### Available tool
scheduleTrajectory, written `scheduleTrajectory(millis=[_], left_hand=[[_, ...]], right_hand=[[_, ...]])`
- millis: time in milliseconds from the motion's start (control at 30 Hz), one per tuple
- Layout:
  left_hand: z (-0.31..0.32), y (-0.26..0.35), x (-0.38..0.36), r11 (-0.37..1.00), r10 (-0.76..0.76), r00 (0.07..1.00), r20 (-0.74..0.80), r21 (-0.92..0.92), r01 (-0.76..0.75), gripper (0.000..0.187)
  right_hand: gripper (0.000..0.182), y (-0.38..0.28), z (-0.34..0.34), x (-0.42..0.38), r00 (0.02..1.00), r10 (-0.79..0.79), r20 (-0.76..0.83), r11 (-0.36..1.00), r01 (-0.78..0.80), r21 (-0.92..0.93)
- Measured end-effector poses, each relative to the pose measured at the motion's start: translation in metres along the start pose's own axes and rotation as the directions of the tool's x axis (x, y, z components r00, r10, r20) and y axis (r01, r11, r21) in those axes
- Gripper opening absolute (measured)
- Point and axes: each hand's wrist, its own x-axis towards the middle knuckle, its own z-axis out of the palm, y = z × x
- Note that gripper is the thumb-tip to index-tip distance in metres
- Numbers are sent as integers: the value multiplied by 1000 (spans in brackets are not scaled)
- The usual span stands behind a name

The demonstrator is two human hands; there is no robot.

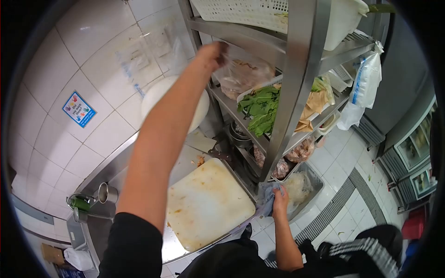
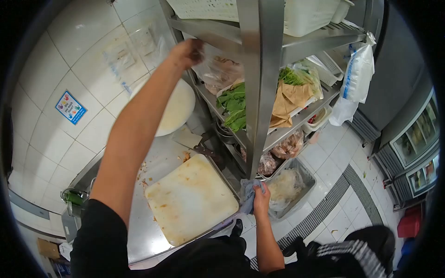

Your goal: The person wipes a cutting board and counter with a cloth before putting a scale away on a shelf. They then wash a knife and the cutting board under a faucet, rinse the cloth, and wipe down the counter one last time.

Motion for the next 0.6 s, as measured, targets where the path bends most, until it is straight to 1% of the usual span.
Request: scheduleTrajectory(millis=[33,67,133,200,267,300,333,367,400,433,467,500,533,567,600], left_hand=[[-12,-23,40,961,-181,971,156,236,141,7],[14,-39,23,954,-207,973,106,240,177,9],[36,-64,23,965,-183,976,114,210,157,11],[39,-73,27,973,-166,979,117,180,143,13],[36,-69,35,910,-99,991,90,412,54,18],[33,-62,31,911,-103,992,75,406,64,18],[26,-54,21,813,54,994,92,574,-98,22],[13,-51,7,657,191,973,131,720,-225,26],[-6,-51,-15,665,170,982,87,725,-180,26],[-24,-51,-46,531,397,915,73,795,-293,31],[-40,-52,-71,354,606,789,100,854,-381,36],[-69,-76,-87,467,463,885,34,840,-277,36],[-109,-118,-100,561,306,952,-27,812,-158,36],[-150,-167,-121,542,213,970,115,812,-215,36],[-156,-201,-169,873,-42,991,-123,478,96,36]], right_hand=[[19,4,-5,5,1000,1,3,1000,-1,-7],[19,13,-12,6,999,34,16,999,-34,7],[19,25,-25,6,994,102,32,994,-103,21],[18,29,-32,6,991,132,36,991,-133,18],[18,32,-34,10,985,165,48,986,-166,16],[19,32,-34,13,987,150,49,988,-151,17],[19,31,-36,12,988,147,52,989,-148,9],[19,27,-37,11,982,179,65,984,-178,-18],[20,18,-33,13,977,180,116,981,-187,49],[22,12,-28,13,971,175,162,973,-195,122],[22,4,-20,14,966,193,175,971,-213,108],[23,-5,-13,13,960,202,192,961,-232,151],[25,-8,-6,12,955,209,211,949,-251,192],[25,-4,2,14,949,219,228,949,-261,177],[29,5,13,17,947,232,223,947,-272,170]])
